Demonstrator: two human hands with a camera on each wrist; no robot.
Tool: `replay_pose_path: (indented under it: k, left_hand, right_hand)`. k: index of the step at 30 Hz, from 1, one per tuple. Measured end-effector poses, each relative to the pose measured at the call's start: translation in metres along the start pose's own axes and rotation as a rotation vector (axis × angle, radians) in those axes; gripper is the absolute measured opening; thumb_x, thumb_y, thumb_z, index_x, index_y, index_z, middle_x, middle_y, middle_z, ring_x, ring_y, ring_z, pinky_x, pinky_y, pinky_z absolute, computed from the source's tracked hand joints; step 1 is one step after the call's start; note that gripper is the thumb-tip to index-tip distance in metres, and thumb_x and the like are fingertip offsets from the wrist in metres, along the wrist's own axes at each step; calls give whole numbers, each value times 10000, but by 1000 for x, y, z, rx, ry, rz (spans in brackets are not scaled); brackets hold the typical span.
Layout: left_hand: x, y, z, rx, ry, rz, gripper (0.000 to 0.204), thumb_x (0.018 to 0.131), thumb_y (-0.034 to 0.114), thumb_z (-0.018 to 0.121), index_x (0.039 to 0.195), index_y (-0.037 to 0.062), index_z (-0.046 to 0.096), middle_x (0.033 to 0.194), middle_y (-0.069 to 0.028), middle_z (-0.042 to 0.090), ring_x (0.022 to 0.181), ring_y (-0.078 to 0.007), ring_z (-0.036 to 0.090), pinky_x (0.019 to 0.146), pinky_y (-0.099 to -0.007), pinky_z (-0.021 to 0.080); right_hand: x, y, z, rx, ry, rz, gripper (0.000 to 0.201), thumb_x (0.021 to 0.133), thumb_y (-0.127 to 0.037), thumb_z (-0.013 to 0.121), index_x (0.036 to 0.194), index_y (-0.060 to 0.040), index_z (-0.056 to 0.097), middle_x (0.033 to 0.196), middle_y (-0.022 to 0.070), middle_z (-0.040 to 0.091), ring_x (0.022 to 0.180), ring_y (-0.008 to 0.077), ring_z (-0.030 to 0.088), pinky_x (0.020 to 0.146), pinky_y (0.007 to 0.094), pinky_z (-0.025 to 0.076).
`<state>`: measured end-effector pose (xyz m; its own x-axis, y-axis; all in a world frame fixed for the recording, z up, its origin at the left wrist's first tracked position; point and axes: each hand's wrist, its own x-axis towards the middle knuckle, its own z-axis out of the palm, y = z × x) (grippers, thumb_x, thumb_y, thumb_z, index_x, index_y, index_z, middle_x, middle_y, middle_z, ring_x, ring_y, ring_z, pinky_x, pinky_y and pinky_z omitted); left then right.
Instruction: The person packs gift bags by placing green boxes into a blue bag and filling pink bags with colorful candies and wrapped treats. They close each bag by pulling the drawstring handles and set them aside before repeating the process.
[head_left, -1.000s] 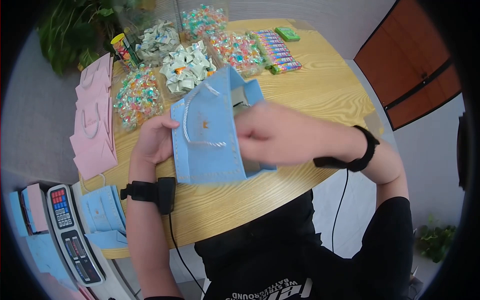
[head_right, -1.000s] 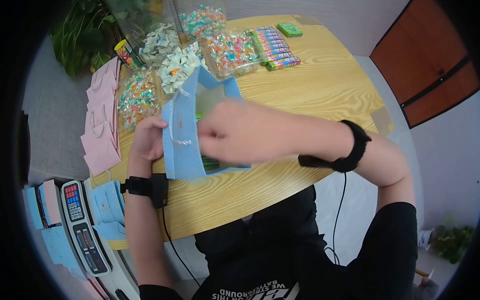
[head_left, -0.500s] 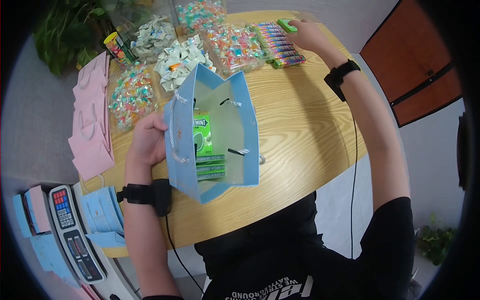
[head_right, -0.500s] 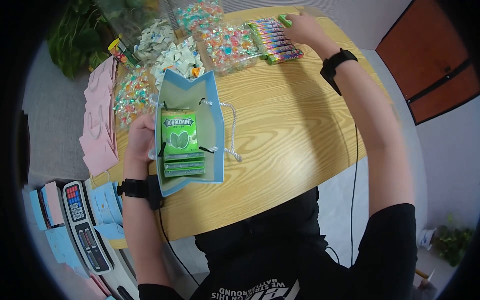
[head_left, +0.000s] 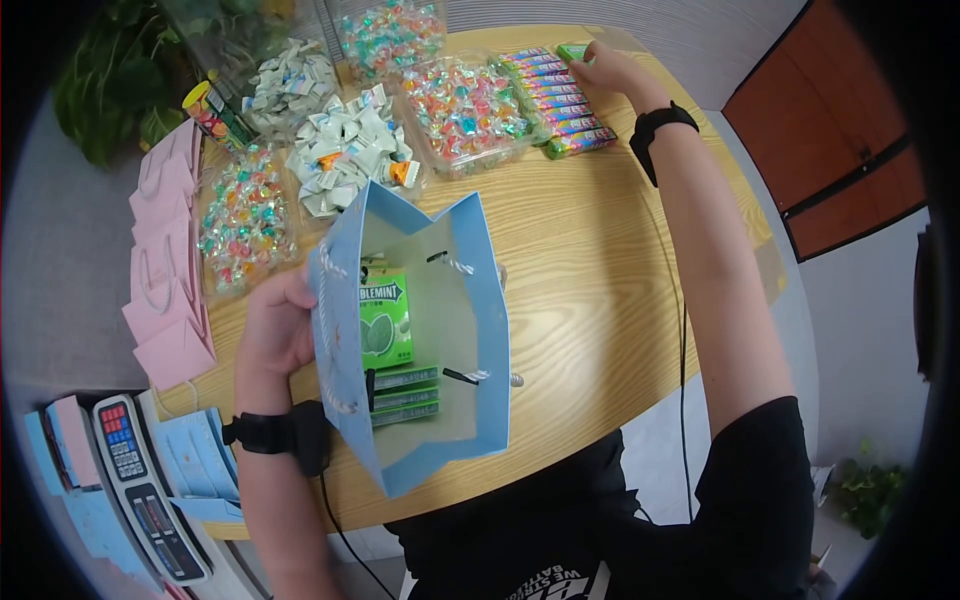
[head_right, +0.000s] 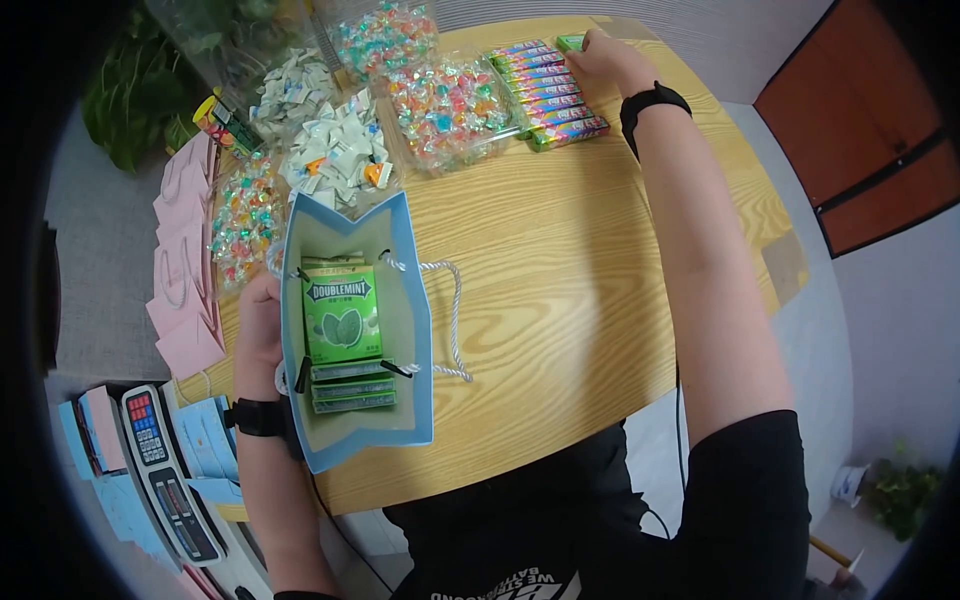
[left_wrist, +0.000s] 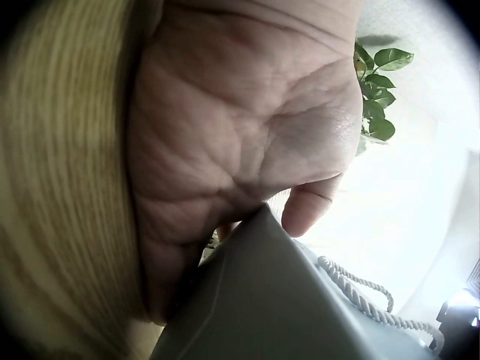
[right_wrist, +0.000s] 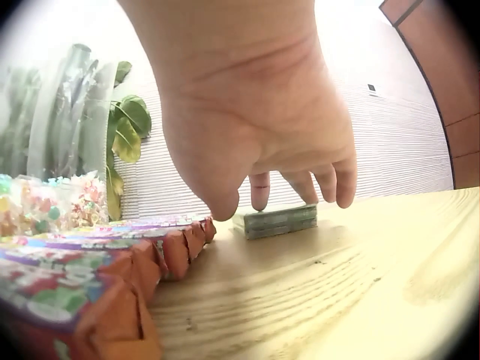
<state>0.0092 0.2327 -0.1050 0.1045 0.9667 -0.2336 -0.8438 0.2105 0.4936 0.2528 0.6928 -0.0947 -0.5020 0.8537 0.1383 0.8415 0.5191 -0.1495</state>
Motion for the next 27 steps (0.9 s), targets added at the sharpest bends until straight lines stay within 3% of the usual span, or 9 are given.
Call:
replay_pose_path:
  k: [4, 8, 11, 16, 19, 22, 24, 27]
  left_hand:
    - [-1, 1, 1, 69, 53, 8, 497, 673, 79, 431, 1140, -79, 485, 1043, -178, 603, 913, -271, 616, 853, -368, 505]
    - [0, 1, 4, 61, 31, 8, 489, 685, 84, 430, 1142, -84, 481, 1058, -180, 598, 916, -270, 616, 843, -366, 511]
    - [3, 1, -3, 64, -17, 6, 498, 692, 77, 424, 1158, -93, 467, 1081, -193, 585, 933, -283, 612, 860, -377, 503]
    - [5, -2, 3, 42, -43, 28, 542, 699, 54, 406, 1217, -105, 414, 1124, -212, 559, 973, -300, 600, 884, -390, 492]
    - [7, -2, 0, 26, -125, 20, 555, 698, 54, 406, 1229, -109, 400, 1154, -212, 543, 994, -293, 592, 890, -394, 489]
    - [7, -1, 0, 75, -247, 20, 505, 793, 109, 416, 1257, -92, 391, 1179, -187, 536, 1010, -268, 586, 897, -391, 484]
    - [5, -3, 12, 116, -129, 45, 445, 926, 238, 406, 1273, -41, 405, 1169, -144, 552, 1008, -230, 589, 883, -369, 491]
    - [9, -5, 12, 130, -119, 38, 467, 973, 365, 362, 1274, 14, 427, 1154, -108, 567, 1000, -201, 592, 860, -346, 502]
  right_hand:
    - [-12, -9, -4, -51, 70, 50, 457, 753, -386, 605, 1044, -34, 581, 1061, 191, 620, 1006, 344, 576, 844, 411, 461]
    - [-20, 3, -12, -51, 52, 19, 449, 711, -344, 629, 1038, -40, 582, 1018, 186, 632, 969, 326, 593, 812, 392, 470]
    - [-42, 11, -28, 51, -110, -12, 426, 652, -303, 680, 982, -52, 586, 927, 160, 645, 873, 295, 608, 750, 357, 472]
    - [-93, 19, -53, 26, -221, -29, 385, 640, -280, 675, 934, -50, 578, 867, 155, 636, 810, 284, 598, 670, 356, 463]
    - [-123, 30, -61, -8, -198, -127, 330, 632, -224, 656, 889, -46, 551, 823, 139, 601, 782, 266, 569, 661, 351, 439]
    - [-161, 25, -72, -28, -204, -137, 312, 598, -237, 681, 809, -48, 549, 803, 128, 605, 762, 280, 573, 636, 365, 442]
    - [-188, 16, -80, -15, -225, -218, 286, 586, -205, 684, 784, -51, 545, 813, 121, 593, 776, 275, 567, 647, 360, 441]
    - [-222, -1, -83, 14, -251, -357, 268, 585, -179, 684, 770, -52, 537, 805, 119, 575, 787, 283, 562, 659, 362, 444]
